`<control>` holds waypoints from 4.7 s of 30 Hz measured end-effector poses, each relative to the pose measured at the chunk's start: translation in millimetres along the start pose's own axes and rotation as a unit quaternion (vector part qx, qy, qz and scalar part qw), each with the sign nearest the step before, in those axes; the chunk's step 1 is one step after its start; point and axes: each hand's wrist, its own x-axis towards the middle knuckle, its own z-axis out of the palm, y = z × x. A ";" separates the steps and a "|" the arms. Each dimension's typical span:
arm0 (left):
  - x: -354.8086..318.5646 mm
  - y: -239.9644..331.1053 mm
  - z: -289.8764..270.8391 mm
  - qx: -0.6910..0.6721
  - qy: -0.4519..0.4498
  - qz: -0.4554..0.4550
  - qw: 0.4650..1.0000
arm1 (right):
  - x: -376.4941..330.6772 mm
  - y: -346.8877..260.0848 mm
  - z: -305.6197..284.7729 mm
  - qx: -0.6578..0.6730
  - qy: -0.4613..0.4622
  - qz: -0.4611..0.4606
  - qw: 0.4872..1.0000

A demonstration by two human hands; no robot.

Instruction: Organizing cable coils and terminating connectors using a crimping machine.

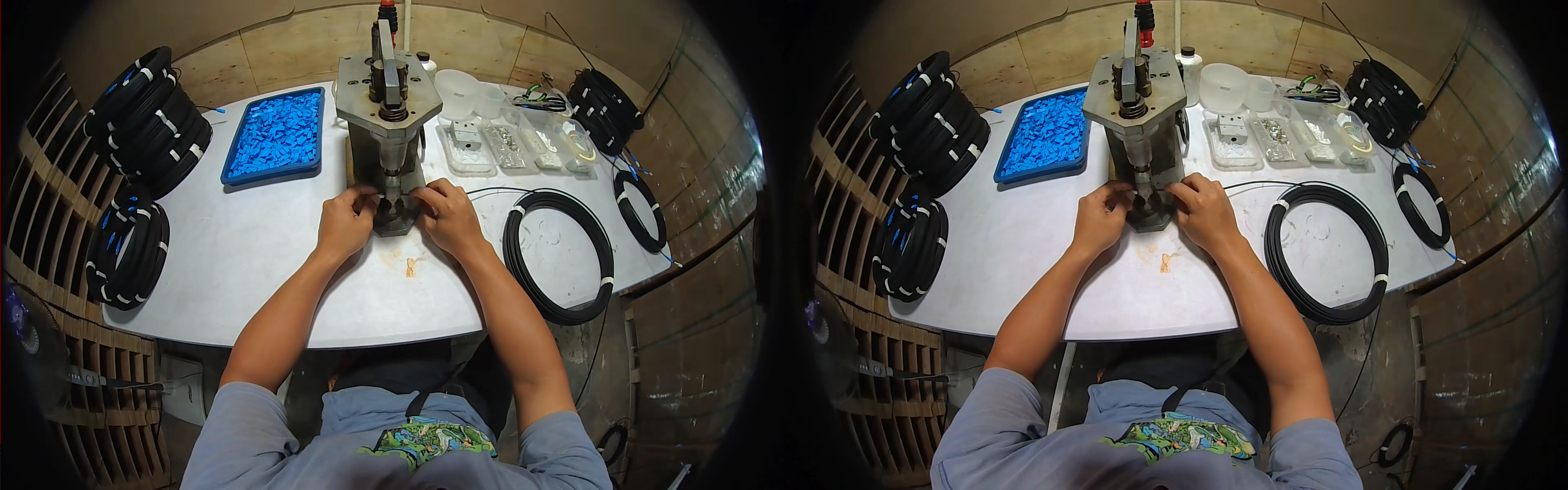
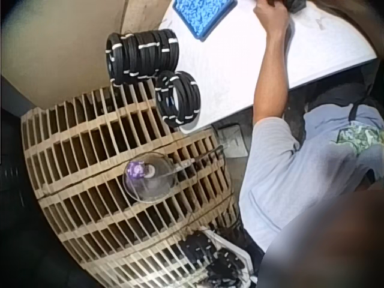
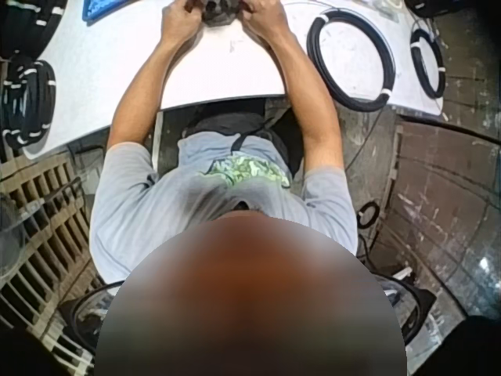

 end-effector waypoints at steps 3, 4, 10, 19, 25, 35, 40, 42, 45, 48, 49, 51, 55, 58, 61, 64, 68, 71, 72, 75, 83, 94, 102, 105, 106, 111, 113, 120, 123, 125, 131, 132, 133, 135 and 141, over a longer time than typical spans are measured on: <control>1.0 -0.2 0.3 -0.006 -0.005 0.005 1.000 | 0.6 -0.2 -0.4 0.004 0.003 -0.004 1.000; 1.4 -0.4 0.4 -0.010 -0.007 0.010 1.000 | 1.0 0.1 -0.3 0.006 0.003 -0.009 1.000; 1.1 -0.1 0.7 -0.007 -0.011 -0.002 1.000 | 1.5 0.9 -0.2 0.008 -0.001 -0.011 1.000; -0.4 4.8 -0.7 -0.007 -0.010 -0.001 1.000 | 0.2 1.6 0.0 0.015 -0.002 -0.009 1.000; 0.4 0.4 -0.3 -0.012 -0.011 -0.001 1.000 | 1.6 -0.5 -1.2 0.021 0.004 -0.009 1.000; 1.3 -1.2 -0.1 -0.003 -0.019 -0.010 1.000 | 1.6 -1.4 -2.7 0.020 0.006 -0.013 1.000; 1.3 -1.4 0.3 -0.016 -0.015 -0.004 1.000 | 1.6 -1.6 -3.3 0.015 0.010 -0.020 1.000; 0.7 1.7 -0.8 -0.007 -0.015 -0.004 1.000 | 1.2 -1.7 -3.9 0.017 0.010 -0.019 1.000; 0.9 1.1 -0.5 -0.003 -0.013 -0.004 1.000 | 1.5 -1.7 -3.9 0.023 0.006 -0.014 1.000; 0.9 0.5 -0.7 -0.005 -0.010 0.002 1.000 | 1.4 -1.1 -3.6 0.028 0.003 -0.012 1.000; 0.8 1.1 -1.0 -0.002 -0.008 0.008 1.000 | 1.2 -1.1 -3.6 0.030 0.004 -0.012 0.999; 2.0 -0.4 -0.8 -0.003 -0.011 0.007 1.000 | 1.5 -0.8 -3.3 0.028 0.003 -0.012 1.000; 1.8 -0.3 -1.0 0.000 -0.014 -0.002 1.000 | 1.0 -1.8 -3.9 0.032 -0.002 -0.008 0.999; 2.4 -1.1 -0.6 -0.002 -0.020 0.006 1.000 | 1.3 -0.2 -3.1 0.020 0.001 -0.016 1.000; 2.0 -0.4 -1.1 0.008 -0.016 0.002 1.000 | 0.9 -0.6 -2.8 0.025 0.005 -0.016 1.000; 2.7 -0.8 -0.2 -0.009 -0.018 -0.001 1.000 | 0.7 -0.1 -2.9 0.018 0.000 -0.017 1.000; 1.7 1.1 -0.1 -0.002 -0.015 -0.008 1.000 | 0.1 0.4 -2.7 0.019 0.005 -0.018 1.000; 1.5 -2.3 0.1 -0.018 -0.010 -0.002 1.000 | 0.5 -1.2 -2.5 0.019 -0.008 -0.011 1.000; 1.2 -1.2 0.1 -0.017 -0.007 0.003 1.000 | 0.3 -1.0 -2.3 0.018 -0.002 -0.013 1.000; 1.8 -0.6 0.6 -0.014 -0.008 0.006 1.000 | 0.5 0.2 -1.9 0.017 0.001 -0.013 1.000; 2.1 -3.8 1.3 -0.015 -0.007 0.016 1.000 | 1.4 0.7 -1.1 0.015 0.004 -0.015 1.000; 1.8 -2.9 0.7 -0.007 -0.007 0.018 1.000 | -0.1 -1.2 -2.9 0.018 -0.003 -0.008 1.000; 1.3 -4.8 1.1 -0.007 -0.004 0.017 1.000 | 0.7 -3.1 -3.7 0.013 0.006 -0.018 1.000; 1.4 -3.2 1.0 -0.007 -0.004 0.016 1.000 | 1.3 -2.9 -3.7 0.015 0.009 -0.020 1.000; 1.5 -2.8 1.0 -0.008 -0.007 0.015 1.000 | 1.5 -2.5 -3.5 0.014 0.009 -0.023 1.000; 1.3 -1.8 0.9 0.000 -0.005 0.009 1.000 | 1.9 -1.4 -1.9 0.011 0.021 -0.026 0.999; 1.0 -3.0 0.8 -0.011 -0.003 0.011 1.000 | 2.1 -2.1 -2.2 0.014 0.020 -0.031 0.999; 0.4 -1.0 0.6 0.002 0.003 0.010 1.000 | 2.4 -3.2 -2.8 0.010 0.022 -0.033 0.999; 0.8 -1.5 1.3 0.002 0.002 0.008 1.000 | 2.3 -2.7 -3.4 0.011 0.021 -0.034 0.999; 0.9 -3.3 1.0 -0.002 0.000 0.006 1.000 | 2.9 -3.5 -2.9 0.012 0.019 -0.035 0.999; 1.3 -3.4 0.5 -0.004 -0.007 0.003 1.000 | 2.3 -2.5 -0.6 0.003 0.029 -0.035 0.999; 1.2 -2.2 0.2 0.002 -0.008 -0.002 1.000 | 2.2 -2.1 -0.4 0.005 0.030 -0.035 0.999; 1.1 -1.4 0.2 0.009 -0.009 -0.007 1.000 | 2.0 -1.6 -0.3 0.006 0.030 -0.035 0.999; 2.2 -3.9 0.7 0.010 -0.010 -0.004 1.000 | 1.6 -1.3 0.0 0.005 0.024 -0.029 0.999; 2.1 -3.7 1.6 0.006 -0.005 0.006 1.000 | 1.3 0.4 0.3 0.004 0.016 -0.024 1.000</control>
